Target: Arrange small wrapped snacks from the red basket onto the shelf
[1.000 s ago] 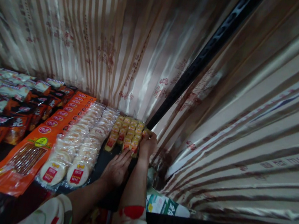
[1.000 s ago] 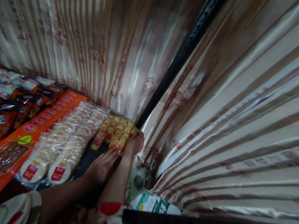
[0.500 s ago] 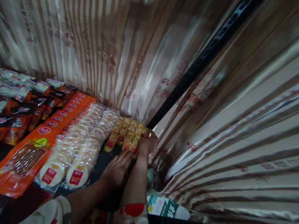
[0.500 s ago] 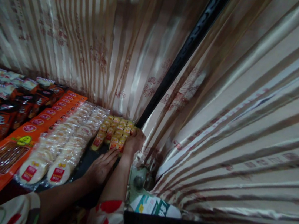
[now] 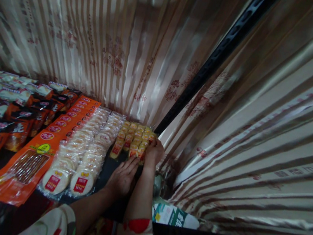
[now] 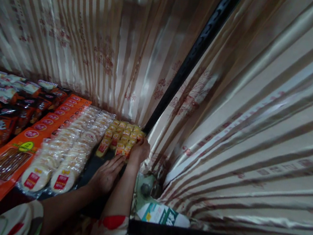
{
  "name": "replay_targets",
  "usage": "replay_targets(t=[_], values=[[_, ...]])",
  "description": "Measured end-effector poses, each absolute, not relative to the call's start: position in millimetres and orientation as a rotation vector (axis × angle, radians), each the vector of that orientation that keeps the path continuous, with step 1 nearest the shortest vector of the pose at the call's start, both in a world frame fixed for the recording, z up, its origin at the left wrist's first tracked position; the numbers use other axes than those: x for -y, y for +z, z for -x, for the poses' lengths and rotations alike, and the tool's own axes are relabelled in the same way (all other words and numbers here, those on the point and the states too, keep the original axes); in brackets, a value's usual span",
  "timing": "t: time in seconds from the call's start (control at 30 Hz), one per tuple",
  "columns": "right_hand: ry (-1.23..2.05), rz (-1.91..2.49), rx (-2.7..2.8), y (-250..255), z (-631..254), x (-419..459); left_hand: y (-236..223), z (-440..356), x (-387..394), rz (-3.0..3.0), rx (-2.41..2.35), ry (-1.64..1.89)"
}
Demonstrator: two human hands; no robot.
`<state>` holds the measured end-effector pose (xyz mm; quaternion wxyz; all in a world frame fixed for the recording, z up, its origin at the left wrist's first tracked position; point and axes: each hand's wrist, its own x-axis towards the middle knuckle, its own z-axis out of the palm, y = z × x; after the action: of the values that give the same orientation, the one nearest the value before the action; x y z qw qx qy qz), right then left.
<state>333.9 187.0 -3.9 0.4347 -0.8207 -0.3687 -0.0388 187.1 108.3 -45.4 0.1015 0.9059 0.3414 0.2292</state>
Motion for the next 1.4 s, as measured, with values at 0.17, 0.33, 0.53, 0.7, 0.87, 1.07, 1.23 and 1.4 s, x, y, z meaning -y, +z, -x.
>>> replay_targets(t=[0.17,0.33,0.53,0.7,0.87,1.07,1.23,1.4], values=[[-0.077,2.100,1.004,-1.6,-335.4,-181.8,-46.0,-187.2,-107.8,-2.659,-1.010,0.697],[-0.092,2.108,0.991,-3.5,-333.1,-183.8,-45.1,-186.1,-107.7,-2.658,-1.006,0.695],[-0.126,2.005,0.957,-3.4,-333.4,-185.7,-42.3,-185.8,-107.5,-2.665,-1.011,0.688],[-0.056,2.032,1.029,0.1,-333.1,-183.6,-40.7,-186.2,-106.6,-2.665,-1.017,0.641],[-0.038,2.130,1.013,6.0,-331.4,-180.3,-42.9,-185.9,-106.1,-2.658,-1.010,0.665],[-0.050,2.189,0.974,15.3,-326.3,-178.2,-40.8,-185.6,-106.4,-2.650,-1.010,0.655],[-0.059,2.269,1.118,17.9,-325.2,-176.4,-38.8,-185.7,-106.2,-2.647,-1.019,0.627],[0.002,2.336,1.164,20.9,-324.4,-177.1,-40.5,-186.2,-106.2,-2.654,-1.019,0.635]])
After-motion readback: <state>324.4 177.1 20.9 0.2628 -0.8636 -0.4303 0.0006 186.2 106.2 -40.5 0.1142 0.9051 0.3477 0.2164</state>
